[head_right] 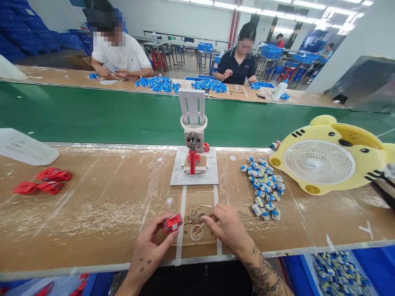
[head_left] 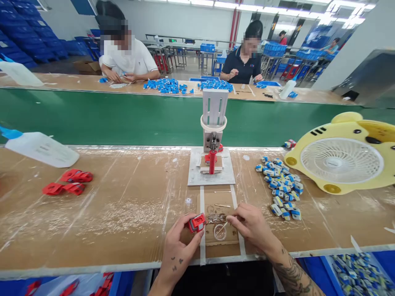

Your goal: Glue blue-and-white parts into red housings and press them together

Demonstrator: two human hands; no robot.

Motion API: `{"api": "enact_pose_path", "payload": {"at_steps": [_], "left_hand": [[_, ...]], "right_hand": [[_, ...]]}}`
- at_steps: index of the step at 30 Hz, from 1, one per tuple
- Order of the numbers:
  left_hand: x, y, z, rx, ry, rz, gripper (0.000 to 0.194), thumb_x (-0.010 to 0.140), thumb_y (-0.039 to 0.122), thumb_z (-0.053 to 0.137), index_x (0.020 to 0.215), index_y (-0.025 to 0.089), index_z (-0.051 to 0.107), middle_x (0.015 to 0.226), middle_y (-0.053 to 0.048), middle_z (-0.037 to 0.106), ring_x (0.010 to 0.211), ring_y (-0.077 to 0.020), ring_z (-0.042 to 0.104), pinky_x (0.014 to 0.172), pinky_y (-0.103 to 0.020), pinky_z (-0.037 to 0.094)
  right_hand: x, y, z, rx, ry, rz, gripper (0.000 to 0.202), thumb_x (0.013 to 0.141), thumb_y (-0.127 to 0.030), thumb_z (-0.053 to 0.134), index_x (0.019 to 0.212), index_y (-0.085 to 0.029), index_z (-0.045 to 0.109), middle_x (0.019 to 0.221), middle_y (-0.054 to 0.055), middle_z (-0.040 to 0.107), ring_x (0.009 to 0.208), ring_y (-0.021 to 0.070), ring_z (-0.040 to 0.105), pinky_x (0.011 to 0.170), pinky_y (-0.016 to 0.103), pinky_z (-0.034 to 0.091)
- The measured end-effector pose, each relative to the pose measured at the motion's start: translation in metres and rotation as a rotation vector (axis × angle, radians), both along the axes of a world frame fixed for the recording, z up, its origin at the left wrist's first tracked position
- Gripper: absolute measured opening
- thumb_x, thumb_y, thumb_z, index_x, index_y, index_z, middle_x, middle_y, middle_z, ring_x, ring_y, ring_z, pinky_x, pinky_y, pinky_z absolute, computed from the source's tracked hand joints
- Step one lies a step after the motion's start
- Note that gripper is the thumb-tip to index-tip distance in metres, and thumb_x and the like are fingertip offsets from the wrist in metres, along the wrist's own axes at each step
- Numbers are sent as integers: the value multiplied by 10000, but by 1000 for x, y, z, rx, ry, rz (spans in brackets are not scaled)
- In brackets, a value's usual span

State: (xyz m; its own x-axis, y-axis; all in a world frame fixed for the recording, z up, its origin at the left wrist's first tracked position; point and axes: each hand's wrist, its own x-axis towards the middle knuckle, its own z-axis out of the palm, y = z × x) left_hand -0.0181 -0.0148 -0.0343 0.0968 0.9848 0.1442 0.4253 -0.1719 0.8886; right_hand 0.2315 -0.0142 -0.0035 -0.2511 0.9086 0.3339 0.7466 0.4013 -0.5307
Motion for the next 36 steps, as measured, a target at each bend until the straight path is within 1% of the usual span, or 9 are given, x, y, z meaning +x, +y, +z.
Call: {"api": "enact_pose_path", "payload": {"at_steps": [6,9,13,17,20,24,27,32,36], "left_hand": [[-2,0,-21,-1,8,32,326,850,447,685,1099,239,718,1018,-50,791,922,-248,760,825,-340,616],[1,2,-22,9,-11,12,352,842,476,695,1105,244,725,1010,-49,796,922,-254,763,830,-349,622],[4,4,-13,23,-66,16,389,817,517,715,1084,236,752,1018,-75,806,920,-274,772,874,-394,628],[10,1,-6,-14,-187,16,393,785,499,748,1070,230,775,1014,-91,813,920,-283,778,848,-383,643],[20,1,-4,-27,-312,-37,394,787,452,759,1106,222,773,1031,-98,805,921,-276,775,833,-359,646],[34,5,7,0,-314,-139,384,795,368,759,1158,244,758,1075,-80,785,940,-256,752,838,-336,631],[40,9,17,6,-295,-167,429,771,294,768,1196,244,733,1067,-70,780,939,-244,739,871,-332,608],[48,15,24,67,-310,-191,335,742,261,785,1072,222,743,958,-60,768,861,-227,717,814,-316,597],[52,18,29,138,-307,-198,302,775,262,762,1076,235,751,1017,-80,756,949,-252,705,866,-355,588]], "right_hand": [[76,52,15,-110,-235,-352,245,975,-261,526,861,-185,729,837,99,729,843,254,648,794,352,481],[104,92,20,-124,-229,-374,197,850,-123,612,977,-181,752,1071,159,747,1164,352,568,994,472,395],[112,119,22,-170,-85,-293,113,798,-137,665,820,-190,762,892,131,757,1107,340,586,1006,503,380],[96,99,19,-206,183,-174,354,866,-415,637,1116,-187,741,906,84,736,715,204,614,711,370,514],[74,67,17,-253,395,-85,504,896,-590,568,1170,-196,721,881,77,724,545,144,548,501,286,474],[42,33,23,-558,1117,60,496,740,-532,815,1137,-239,761,1028,96,737,696,163,671,618,284,581],[23,24,26,-666,1367,33,463,669,-491,892,1048,-244,794,984,86,752,711,169,698,610,260,593],[12,17,29,-500,1300,-44,434,575,-537,945,876,-255,809,805,57,768,664,174,687,592,265,575],[13,8,45,-267,885,-24,335,715,-505,877,922,-248,818,890,91,791,785,228,729,712,336,612]]}}
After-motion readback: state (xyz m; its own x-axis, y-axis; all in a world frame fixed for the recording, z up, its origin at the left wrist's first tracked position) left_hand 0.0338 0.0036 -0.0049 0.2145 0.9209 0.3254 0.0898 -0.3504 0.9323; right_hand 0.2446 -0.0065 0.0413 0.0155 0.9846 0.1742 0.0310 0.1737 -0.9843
